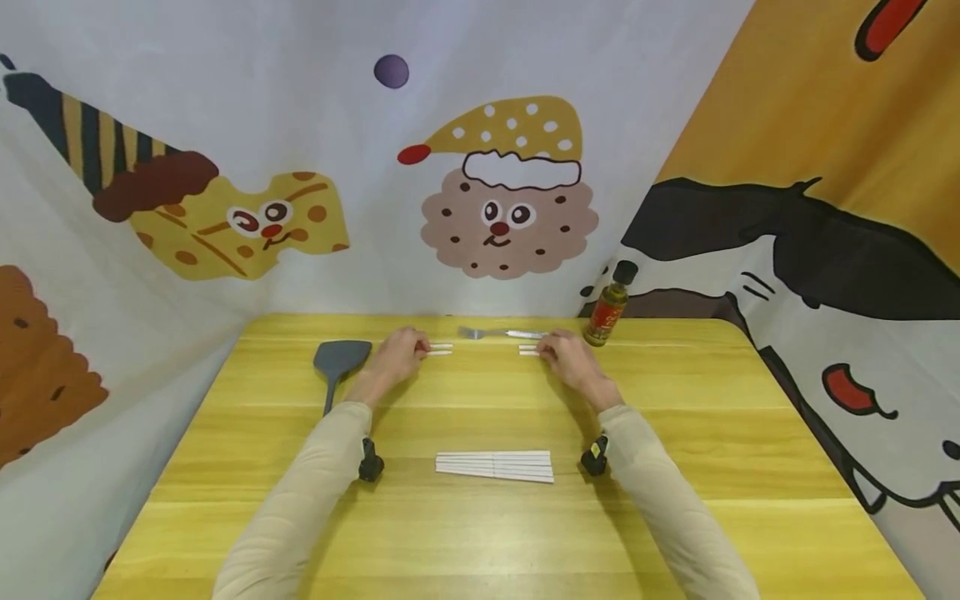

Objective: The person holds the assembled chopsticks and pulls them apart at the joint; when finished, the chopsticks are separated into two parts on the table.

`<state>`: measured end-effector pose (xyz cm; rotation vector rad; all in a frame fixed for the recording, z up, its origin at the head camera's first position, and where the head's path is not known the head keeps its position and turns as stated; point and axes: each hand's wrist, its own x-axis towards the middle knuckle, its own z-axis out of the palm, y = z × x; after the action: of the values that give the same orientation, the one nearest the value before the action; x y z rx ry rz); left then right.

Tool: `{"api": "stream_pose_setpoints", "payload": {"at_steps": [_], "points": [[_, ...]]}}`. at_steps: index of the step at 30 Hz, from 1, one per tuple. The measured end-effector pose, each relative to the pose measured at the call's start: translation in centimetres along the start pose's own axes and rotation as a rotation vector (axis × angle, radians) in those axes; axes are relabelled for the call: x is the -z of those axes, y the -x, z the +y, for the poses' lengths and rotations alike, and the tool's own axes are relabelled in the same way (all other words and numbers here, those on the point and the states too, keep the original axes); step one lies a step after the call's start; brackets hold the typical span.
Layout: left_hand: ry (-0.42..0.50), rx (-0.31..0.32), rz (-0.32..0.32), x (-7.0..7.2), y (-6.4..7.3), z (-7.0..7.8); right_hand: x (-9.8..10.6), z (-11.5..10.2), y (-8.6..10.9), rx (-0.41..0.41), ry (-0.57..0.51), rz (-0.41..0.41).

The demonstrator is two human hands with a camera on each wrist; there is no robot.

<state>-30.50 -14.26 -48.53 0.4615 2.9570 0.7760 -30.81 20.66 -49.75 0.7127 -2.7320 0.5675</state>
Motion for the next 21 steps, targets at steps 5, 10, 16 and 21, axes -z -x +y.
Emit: {"api": "stream_pose_setpoints", "payload": {"at_steps": [5,10,16,21], "points": [[-0.021,0.0,0.013,0.1,0.0,-0.1,-0.1,0.1,-0.3,0.0,0.003,-0.012],[-0.017,-0.023,0.038,-0.1,0.1,0.2,-0.1,0.3,-0.4,-0.013,0.003,-0.02],[-0.024,-0.057,0.086,-0.2,0.2,0.3,0.1,0.2,-0.3,-0.01,-0.012,-0.023],[-0.028,-0.063,0.103,-0.3,0.1,0.4,1.1,-0.5,-0.1,0.028,-0.035,-0.009]]}}
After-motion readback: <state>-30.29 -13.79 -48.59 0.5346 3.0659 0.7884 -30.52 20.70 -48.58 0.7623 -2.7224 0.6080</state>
